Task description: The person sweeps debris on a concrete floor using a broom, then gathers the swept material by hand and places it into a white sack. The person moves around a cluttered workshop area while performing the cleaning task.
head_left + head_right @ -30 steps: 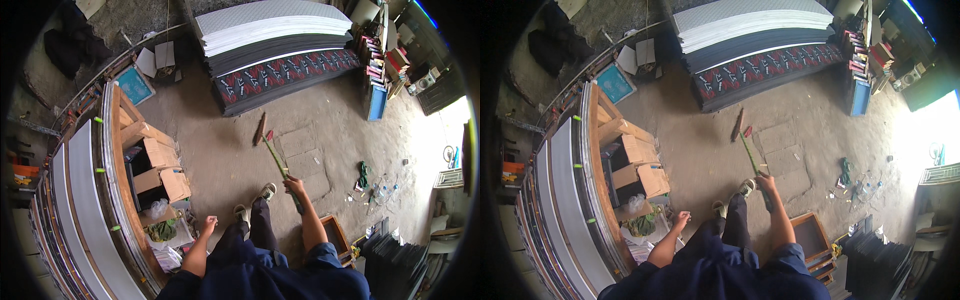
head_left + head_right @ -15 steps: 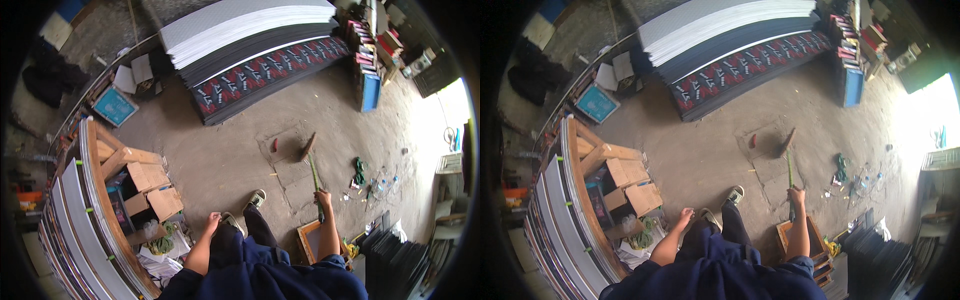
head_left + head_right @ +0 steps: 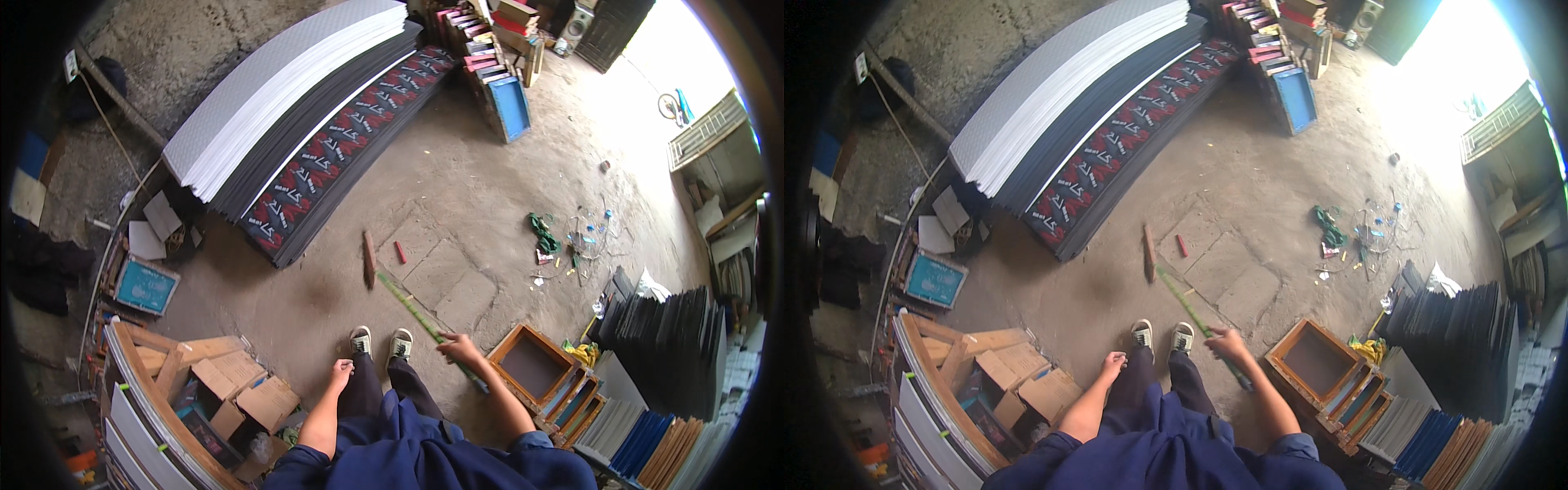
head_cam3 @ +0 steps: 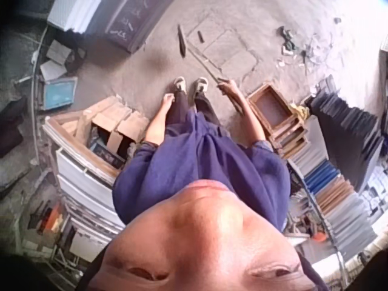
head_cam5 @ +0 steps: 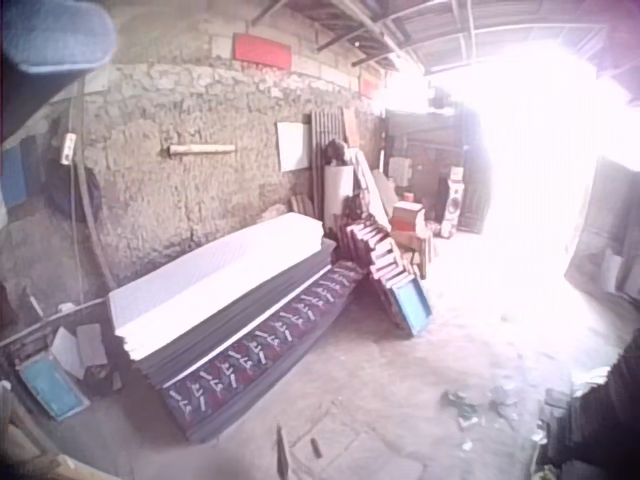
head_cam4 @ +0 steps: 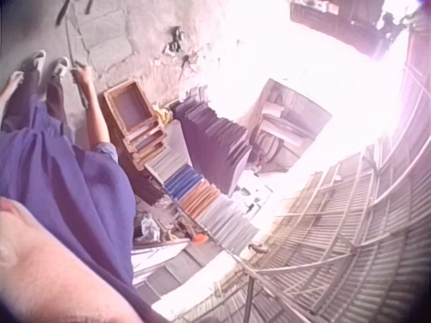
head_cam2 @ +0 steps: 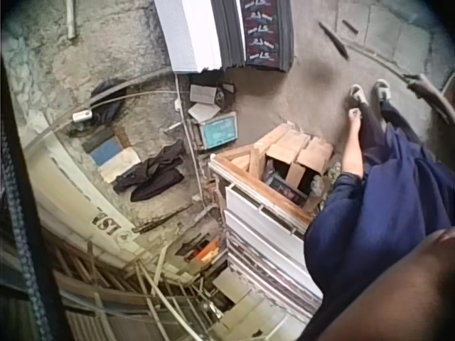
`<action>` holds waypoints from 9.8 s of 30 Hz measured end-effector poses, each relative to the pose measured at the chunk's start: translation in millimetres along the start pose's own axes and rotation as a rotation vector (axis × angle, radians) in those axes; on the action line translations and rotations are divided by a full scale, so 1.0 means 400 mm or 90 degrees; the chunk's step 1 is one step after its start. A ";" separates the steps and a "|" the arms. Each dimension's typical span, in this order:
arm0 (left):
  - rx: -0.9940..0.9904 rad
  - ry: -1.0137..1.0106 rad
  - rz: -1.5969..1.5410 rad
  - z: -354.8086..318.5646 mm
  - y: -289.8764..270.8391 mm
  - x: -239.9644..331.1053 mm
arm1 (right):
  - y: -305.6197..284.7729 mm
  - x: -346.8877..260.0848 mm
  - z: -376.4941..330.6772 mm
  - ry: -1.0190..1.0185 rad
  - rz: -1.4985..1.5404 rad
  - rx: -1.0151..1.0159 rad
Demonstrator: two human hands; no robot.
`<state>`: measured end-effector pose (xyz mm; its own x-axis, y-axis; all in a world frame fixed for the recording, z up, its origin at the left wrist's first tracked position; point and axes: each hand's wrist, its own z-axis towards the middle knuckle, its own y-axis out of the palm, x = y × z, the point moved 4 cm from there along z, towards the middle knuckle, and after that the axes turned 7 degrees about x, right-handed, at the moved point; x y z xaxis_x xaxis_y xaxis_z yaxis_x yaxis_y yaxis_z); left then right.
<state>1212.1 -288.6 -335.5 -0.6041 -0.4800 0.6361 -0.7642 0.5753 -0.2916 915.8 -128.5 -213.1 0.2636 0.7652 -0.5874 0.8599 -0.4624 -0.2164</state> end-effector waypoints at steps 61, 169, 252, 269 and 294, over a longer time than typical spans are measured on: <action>-0.058 0.079 0.064 0.403 -0.122 0.295 | -0.043 -0.266 0.290 0.123 0.495 0.067; -0.091 0.146 0.199 0.379 0.399 0.549 | -0.680 -0.208 0.385 0.033 0.295 0.125; -0.180 0.181 0.324 1.394 0.691 1.829 | -1.067 -1.002 1.234 0.186 0.629 0.201; -0.359 0.275 0.417 1.277 0.984 1.927 | -1.029 -1.022 1.081 0.129 0.635 0.299; -0.389 0.304 0.488 1.028 1.161 1.777 | -1.178 -0.455 0.602 0.221 0.594 0.543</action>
<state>334.7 -634.8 -312.4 -0.6211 0.3779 0.6866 0.0997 0.9071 -0.4090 357.3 -157.9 -192.1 0.8133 0.0211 -0.5814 -0.2175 -0.9159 -0.3375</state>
